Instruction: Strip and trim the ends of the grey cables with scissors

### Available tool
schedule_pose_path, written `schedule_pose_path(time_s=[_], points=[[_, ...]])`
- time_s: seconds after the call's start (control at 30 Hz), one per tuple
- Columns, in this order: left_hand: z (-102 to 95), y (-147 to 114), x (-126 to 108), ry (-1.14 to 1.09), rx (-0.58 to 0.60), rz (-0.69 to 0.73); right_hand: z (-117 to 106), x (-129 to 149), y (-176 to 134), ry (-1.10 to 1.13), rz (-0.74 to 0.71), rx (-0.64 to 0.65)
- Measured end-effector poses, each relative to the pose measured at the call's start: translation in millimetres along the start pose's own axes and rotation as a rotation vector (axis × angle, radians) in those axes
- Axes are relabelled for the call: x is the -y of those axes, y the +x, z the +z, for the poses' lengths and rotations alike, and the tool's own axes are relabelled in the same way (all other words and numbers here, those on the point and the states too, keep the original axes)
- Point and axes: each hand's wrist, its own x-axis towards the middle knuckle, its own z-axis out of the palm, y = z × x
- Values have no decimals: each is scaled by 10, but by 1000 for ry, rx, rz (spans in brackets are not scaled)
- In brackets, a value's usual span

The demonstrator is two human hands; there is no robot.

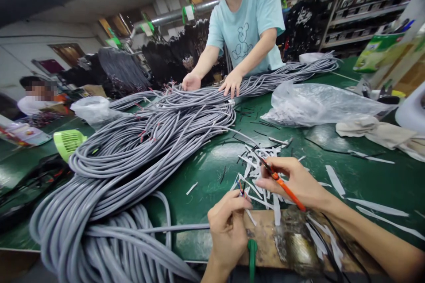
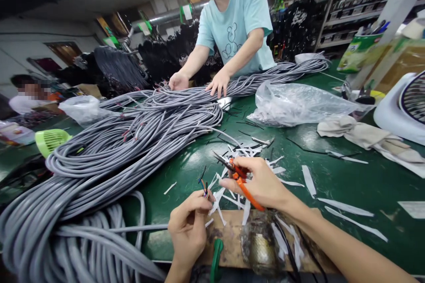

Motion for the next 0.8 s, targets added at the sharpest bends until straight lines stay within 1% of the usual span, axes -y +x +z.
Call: schedule_pose_path(time_s=[0.1,0.17,0.27,0.33,0.5,0.63,0.7,0.73,0.8], points=[[52,-3,-16,66,-85,-88,71,48,-36,289,99,116],[79,7,-25,70,-110,-189,105,57,-55,374,141,125],[90,28,-23,85,-53,-297,113,60,-64,407,176,89],[82,34,-14,88,-31,-330,100,74,-63,433,189,90],[68,8,-10,26,-51,-326,79,106,-69,495,227,157],[66,-38,-23,-100,-64,-330,88,83,-55,407,159,90],[43,-52,-19,-93,-65,-288,111,65,-46,409,129,81],[25,-53,-13,-58,-37,-247,128,57,-43,423,123,89],[-18,-42,1,36,59,-157,165,44,-40,459,132,108]])
